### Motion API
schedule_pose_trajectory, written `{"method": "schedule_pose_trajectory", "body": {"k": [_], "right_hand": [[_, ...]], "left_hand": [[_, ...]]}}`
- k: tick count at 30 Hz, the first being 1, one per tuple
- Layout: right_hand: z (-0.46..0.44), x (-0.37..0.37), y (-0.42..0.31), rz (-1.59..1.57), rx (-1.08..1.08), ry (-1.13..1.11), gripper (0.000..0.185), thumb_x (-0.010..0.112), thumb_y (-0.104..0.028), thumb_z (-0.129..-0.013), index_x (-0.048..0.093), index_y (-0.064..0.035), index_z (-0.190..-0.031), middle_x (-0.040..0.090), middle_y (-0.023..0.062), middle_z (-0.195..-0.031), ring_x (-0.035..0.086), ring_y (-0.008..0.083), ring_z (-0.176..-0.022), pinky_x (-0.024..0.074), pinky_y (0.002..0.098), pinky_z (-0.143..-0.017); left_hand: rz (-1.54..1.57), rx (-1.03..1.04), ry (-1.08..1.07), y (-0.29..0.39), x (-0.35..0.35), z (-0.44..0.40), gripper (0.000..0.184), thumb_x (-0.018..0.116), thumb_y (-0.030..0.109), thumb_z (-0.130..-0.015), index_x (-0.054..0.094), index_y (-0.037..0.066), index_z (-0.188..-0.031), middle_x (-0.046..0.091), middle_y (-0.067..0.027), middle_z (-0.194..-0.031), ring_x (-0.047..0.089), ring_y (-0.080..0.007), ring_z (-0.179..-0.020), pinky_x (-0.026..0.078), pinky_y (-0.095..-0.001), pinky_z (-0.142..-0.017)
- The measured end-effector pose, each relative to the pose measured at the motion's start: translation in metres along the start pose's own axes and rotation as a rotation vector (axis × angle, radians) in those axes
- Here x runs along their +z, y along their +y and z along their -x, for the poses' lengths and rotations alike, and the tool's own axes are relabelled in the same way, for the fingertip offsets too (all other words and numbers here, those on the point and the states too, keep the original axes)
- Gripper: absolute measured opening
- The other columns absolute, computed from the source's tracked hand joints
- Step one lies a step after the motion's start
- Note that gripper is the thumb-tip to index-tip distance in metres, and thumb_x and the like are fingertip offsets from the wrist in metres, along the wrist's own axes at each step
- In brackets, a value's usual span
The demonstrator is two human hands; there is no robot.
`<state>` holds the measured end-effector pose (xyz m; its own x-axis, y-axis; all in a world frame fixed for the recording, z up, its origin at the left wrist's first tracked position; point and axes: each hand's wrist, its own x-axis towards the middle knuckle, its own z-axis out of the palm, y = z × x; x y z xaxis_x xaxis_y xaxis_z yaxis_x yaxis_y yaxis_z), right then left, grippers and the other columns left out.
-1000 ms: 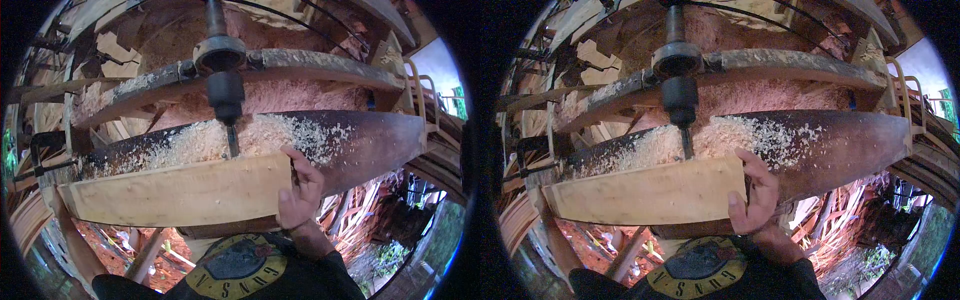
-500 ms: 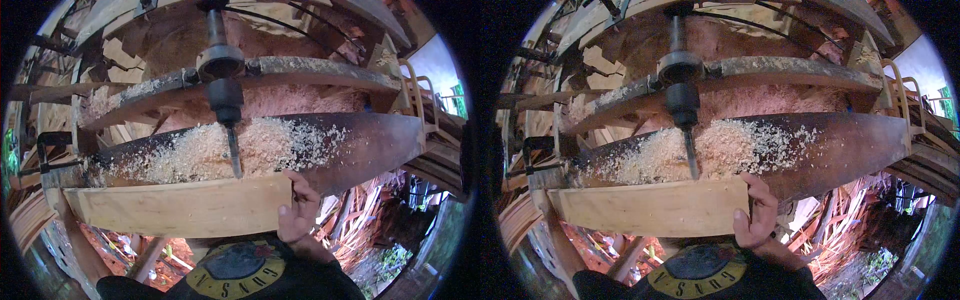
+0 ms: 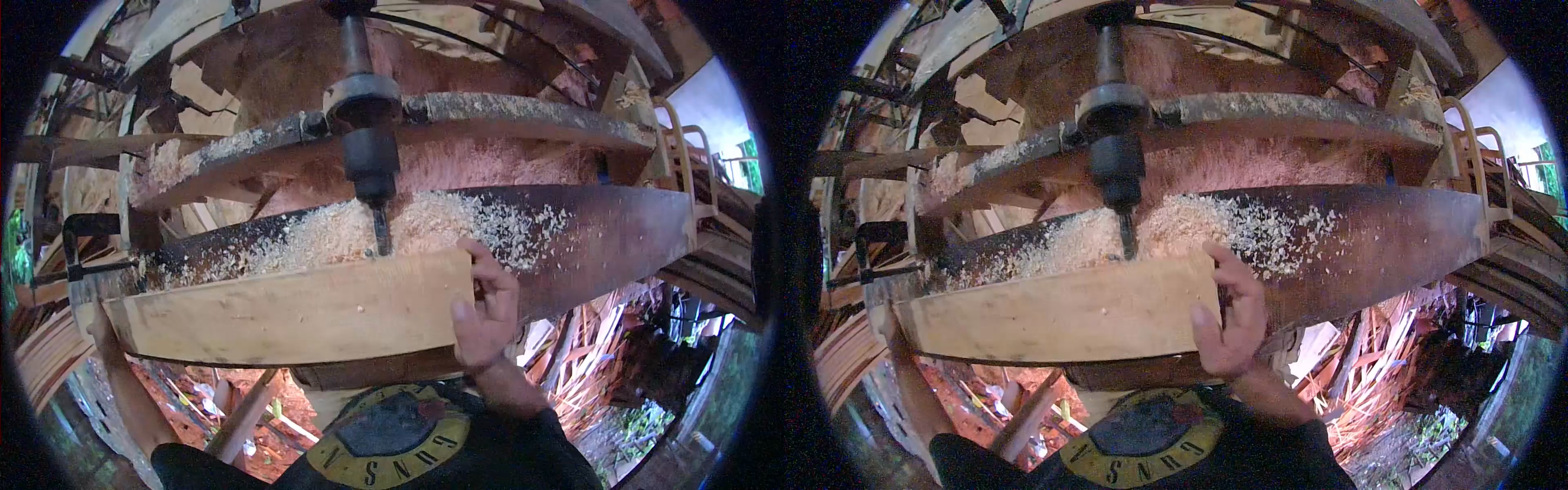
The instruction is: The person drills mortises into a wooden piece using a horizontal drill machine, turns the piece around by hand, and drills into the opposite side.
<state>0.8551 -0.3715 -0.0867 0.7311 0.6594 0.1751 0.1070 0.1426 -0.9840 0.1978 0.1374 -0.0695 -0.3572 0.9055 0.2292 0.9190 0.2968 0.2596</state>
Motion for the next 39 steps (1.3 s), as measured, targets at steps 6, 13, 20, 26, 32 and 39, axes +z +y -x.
{"method": "schedule_pose_trajectory", "body": {"k": [6, 13, 20, 26, 32, 39], "right_hand": [[0.003, -0.008, -0.006, 0.1, -0.046, -0.073, 0.045, 0.061, -0.016, -0.092, 0.043, 0.0038, -0.129, 0.051, 0.0342, -0.139, 0.052, 0.0389, -0.131, 0.0371, 0.0504, -0.112], [0.025, -0.007, -0.004, 0.119, -0.129, -0.054, 0.044, 0.059, -0.014, -0.094, 0.042, 0.0049, -0.13, 0.05, 0.0334, -0.141, 0.052, 0.0358, -0.129, 0.0373, 0.0488, -0.113], [0.013, -0.004, -0.006, 0.105, -0.077, -0.039, 0.043, 0.057, -0.016, -0.097, 0.042, 0.0062, -0.13, 0.05, 0.0321, -0.141, 0.053, 0.0346, -0.127, 0.0384, 0.0457, -0.112], [0.005, 0.004, -0.003, 0.087, -0.07, -0.008, 0.046, 0.06, -0.02, -0.096, 0.042, 0.0061, -0.13, 0.052, 0.0322, -0.139, 0.054, 0.0361, -0.125, 0.0379, 0.0483, -0.111], [0.024, -0.004, -0.001, 0.122, -0.149, -0.041, 0.046, 0.06, -0.019, -0.095, 0.042, 0.0059, -0.13, 0.05, 0.0323, -0.141, 0.053, 0.0348, -0.127, 0.0372, 0.0473, -0.112], [0.006, 0.003, 0.0, 0.091, -0.104, -0.016, 0.05, 0.062, -0.021, -0.095, 0.04, 0.0064, -0.131, 0.051, 0.0357, -0.137, 0.053, 0.0408, -0.127, 0.0385, 0.0515, -0.111]], "left_hand": [[-0.01, 0.004, 0.003, 0.0, 0.004, 0.0, 0.088, 0.069, 0.072, -0.08, 0.057, 0.0, -0.129, 0.059, -0.0216, -0.121, 0.059, -0.0313, -0.104, 0.042, -0.0417, -0.087], [-0.012, 0.021, 0.009, 0.003, 0.004, 0.001, 0.085, 0.069, 0.071, -0.08, 0.058, 0.0, -0.127, 0.059, -0.0207, -0.119, 0.059, -0.0306, -0.102, 0.042, -0.0415, -0.084], [-0.045, 0.05, 0.015, 0.004, 0.004, 0.004, 0.083, 0.068, 0.071, -0.081, 0.059, 0.001, -0.125, 0.059, -0.0197, -0.116, 0.059, -0.03, -0.099, 0.042, -0.0414, -0.082], [-0.069, 0.057, 0.021, 0.003, 0.002, 0.004, 0.081, 0.068, 0.07, -0.081, 0.059, 0.002, -0.123, 0.059, -0.0188, -0.114, 0.059, -0.0294, -0.097, 0.042, -0.0412, -0.079], [-0.092, 0.061, 0.037, 0.006, -0.001, 0.006, 0.08, 0.068, 0.07, -0.081, 0.06, 0.002, -0.122, 0.06, -0.018, -0.113, 0.06, -0.0289, -0.095, 0.042, -0.0411, -0.077], [-0.122, 0.094, 0.041, 0.009, 0.0, 0.006, 0.078, 0.068, 0.069, -0.081, 0.06, 0.003, -0.12, 0.06, -0.017, -0.11, 0.06, -0.0282, -0.092, 0.042, -0.041, -0.075]]}}
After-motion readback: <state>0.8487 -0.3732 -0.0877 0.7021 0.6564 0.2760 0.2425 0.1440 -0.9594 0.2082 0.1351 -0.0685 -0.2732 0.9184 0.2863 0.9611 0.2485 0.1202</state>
